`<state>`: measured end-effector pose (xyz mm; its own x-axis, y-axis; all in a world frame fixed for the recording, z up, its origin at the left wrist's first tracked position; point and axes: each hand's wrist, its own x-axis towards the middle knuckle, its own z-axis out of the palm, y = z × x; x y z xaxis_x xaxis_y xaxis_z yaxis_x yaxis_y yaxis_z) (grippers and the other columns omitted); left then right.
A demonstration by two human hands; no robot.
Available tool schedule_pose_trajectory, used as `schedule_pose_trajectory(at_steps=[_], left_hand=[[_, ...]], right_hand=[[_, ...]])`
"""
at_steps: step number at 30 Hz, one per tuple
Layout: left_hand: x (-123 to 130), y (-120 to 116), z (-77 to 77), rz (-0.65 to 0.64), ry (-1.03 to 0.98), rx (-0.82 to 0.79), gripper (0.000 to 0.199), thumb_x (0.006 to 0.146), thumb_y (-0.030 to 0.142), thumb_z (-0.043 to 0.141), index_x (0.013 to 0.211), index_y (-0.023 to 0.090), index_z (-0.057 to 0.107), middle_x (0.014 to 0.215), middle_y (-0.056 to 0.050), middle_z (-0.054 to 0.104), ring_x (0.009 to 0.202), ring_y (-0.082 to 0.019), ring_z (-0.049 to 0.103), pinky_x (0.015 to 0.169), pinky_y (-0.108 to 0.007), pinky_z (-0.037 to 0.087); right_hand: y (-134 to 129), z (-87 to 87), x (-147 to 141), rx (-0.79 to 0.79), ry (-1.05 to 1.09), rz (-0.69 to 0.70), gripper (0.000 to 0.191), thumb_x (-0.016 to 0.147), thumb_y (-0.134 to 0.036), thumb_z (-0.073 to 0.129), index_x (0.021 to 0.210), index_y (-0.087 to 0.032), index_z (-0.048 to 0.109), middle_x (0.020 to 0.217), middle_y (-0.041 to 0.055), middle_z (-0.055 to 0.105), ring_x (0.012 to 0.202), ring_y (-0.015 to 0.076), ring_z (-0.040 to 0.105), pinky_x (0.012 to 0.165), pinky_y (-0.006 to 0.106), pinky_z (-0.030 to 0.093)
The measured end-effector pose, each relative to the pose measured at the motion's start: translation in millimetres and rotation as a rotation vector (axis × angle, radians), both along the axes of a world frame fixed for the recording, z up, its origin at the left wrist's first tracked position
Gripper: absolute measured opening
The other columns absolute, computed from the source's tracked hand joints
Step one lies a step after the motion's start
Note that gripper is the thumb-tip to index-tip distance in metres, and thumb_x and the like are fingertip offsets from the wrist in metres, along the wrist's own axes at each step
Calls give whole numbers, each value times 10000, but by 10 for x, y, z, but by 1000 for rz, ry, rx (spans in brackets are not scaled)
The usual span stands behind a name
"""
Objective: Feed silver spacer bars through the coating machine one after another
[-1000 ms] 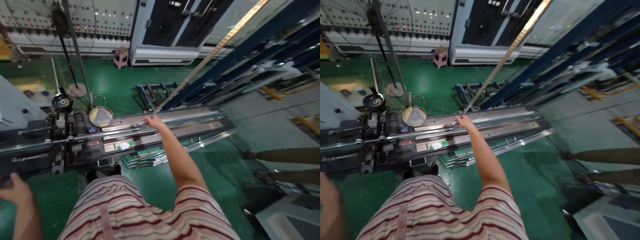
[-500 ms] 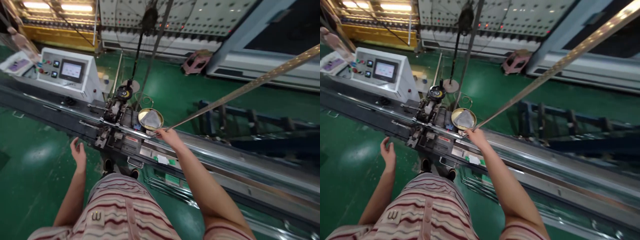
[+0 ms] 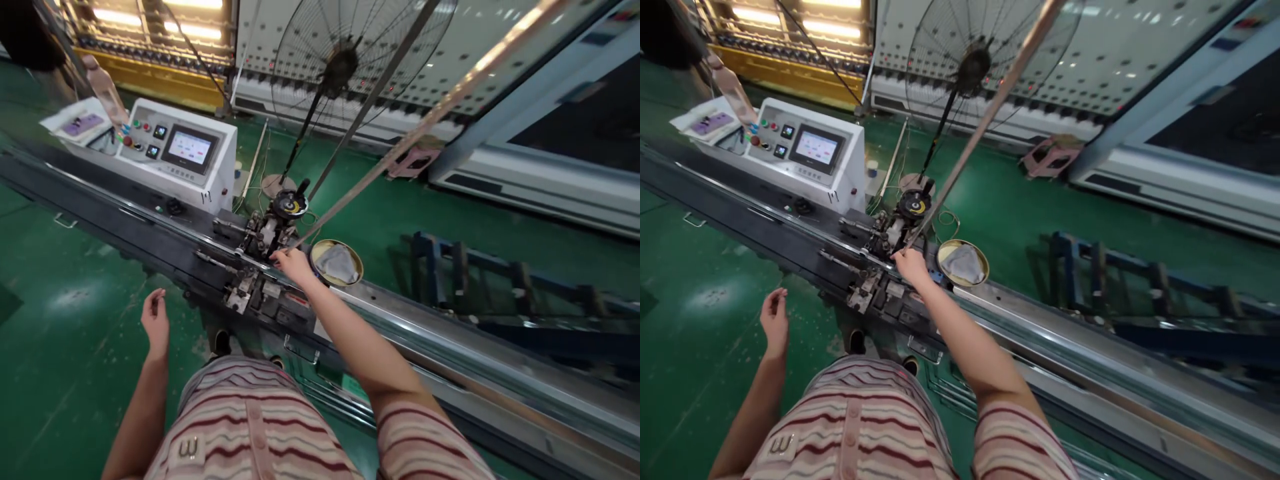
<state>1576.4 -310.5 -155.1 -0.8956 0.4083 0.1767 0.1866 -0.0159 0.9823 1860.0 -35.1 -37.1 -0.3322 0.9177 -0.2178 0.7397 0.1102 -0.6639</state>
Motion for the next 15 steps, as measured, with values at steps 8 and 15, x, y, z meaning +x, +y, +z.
schedule_pose_trajectory(at_steps=[8,15], left_hand=[[-757,216,-80,-87,30,-65,366,883,446,662,1138,184,673,1147,-124,707,1073,-232,671,1080,-442,470],[-887,1082,247,-211,-388,151,774,800,312,775,1469,251,391,1497,-160,507,1325,-202,561,1193,-393,358]], right_hand=[[106,-147,-1433,-59,157,-17,355,881,-238,472,969,-142,802,978,81,781,899,196,729,883,293,551],[6,51,-1571,-138,401,-86,327,837,-289,491,883,-160,788,854,48,760,715,161,704,766,283,579]])
